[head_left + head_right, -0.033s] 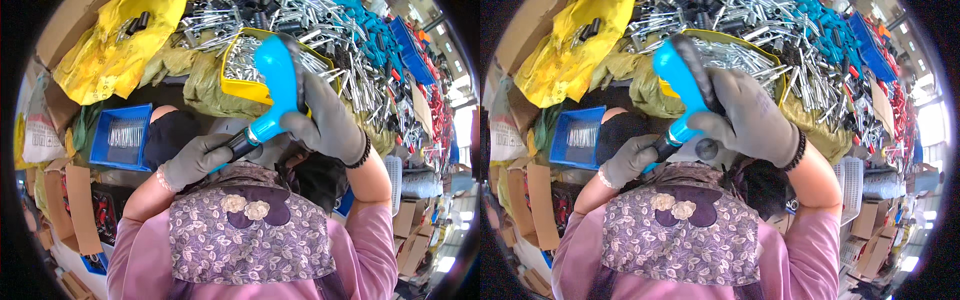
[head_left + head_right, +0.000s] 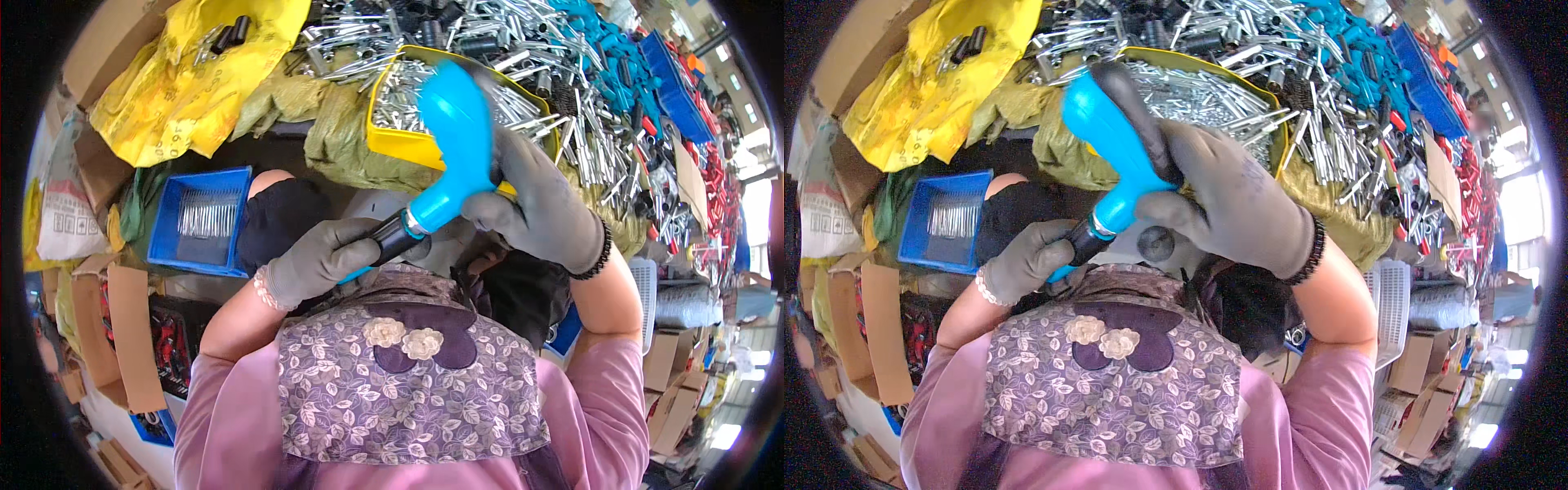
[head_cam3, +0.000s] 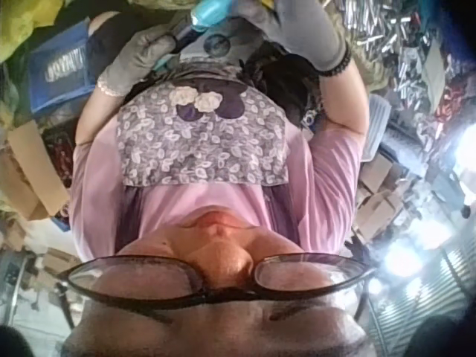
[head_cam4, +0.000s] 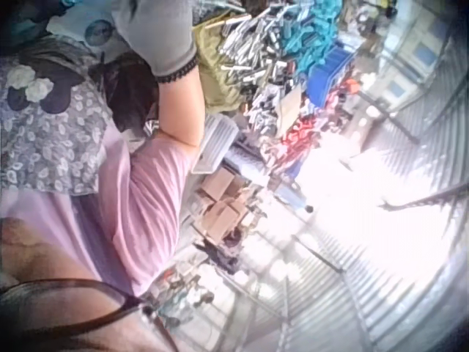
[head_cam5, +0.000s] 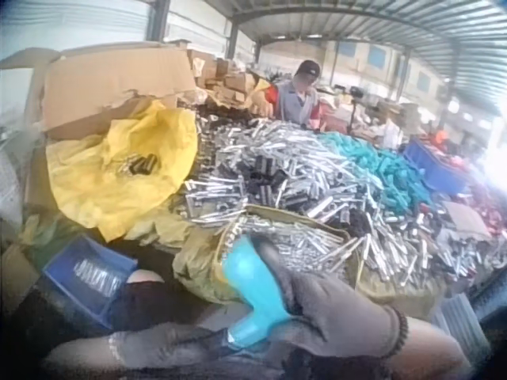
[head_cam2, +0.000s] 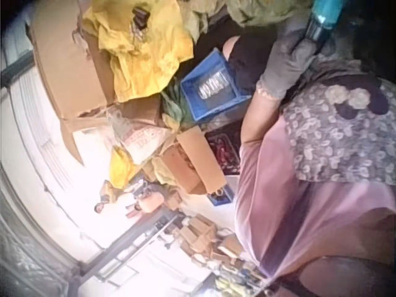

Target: The recorder sorts through metal tubes and components, assembling them with springs and pins using a manual tool.

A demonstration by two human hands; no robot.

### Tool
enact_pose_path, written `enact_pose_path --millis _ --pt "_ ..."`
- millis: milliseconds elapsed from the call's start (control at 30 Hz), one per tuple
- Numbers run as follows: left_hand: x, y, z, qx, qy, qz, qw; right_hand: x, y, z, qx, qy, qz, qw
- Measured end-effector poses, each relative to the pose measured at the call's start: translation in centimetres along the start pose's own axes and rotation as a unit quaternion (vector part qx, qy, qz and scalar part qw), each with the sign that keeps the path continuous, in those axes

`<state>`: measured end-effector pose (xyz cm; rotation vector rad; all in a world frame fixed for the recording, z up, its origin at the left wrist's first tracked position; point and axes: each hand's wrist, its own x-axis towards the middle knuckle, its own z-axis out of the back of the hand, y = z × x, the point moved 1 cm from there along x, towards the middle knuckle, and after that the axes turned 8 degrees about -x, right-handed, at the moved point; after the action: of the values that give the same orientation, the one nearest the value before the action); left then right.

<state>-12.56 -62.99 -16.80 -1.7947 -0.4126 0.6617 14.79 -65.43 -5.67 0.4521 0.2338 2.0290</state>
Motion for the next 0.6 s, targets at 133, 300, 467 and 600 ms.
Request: enact_pose_path --millis 133,300,467,600 --pt "0.2 0.4 1.0 0.003 0.065 -0.011 0.998 -0.5 0.1 0.3 0.058 -0.014 0.165 0.984" --pt "0.2 -0.1 0.4 -0.006 0.046 0.062 0.997 -0.8 -1.7 -1.5 0.091 -0.007 0.146 0.985" --pt "0.5 -0.7 -0.5 0.117 -0.02 -0.039 0.992 -2.3 -0.2 -1.6 0.016 -0.07 -0.07 0.995" --pt "0.7 -1.9 -1.0 0.25 -0.109 -0.149 0.951 -2.1 -0.4 -1.2 -0.121 -0.073 0.079 0.987"
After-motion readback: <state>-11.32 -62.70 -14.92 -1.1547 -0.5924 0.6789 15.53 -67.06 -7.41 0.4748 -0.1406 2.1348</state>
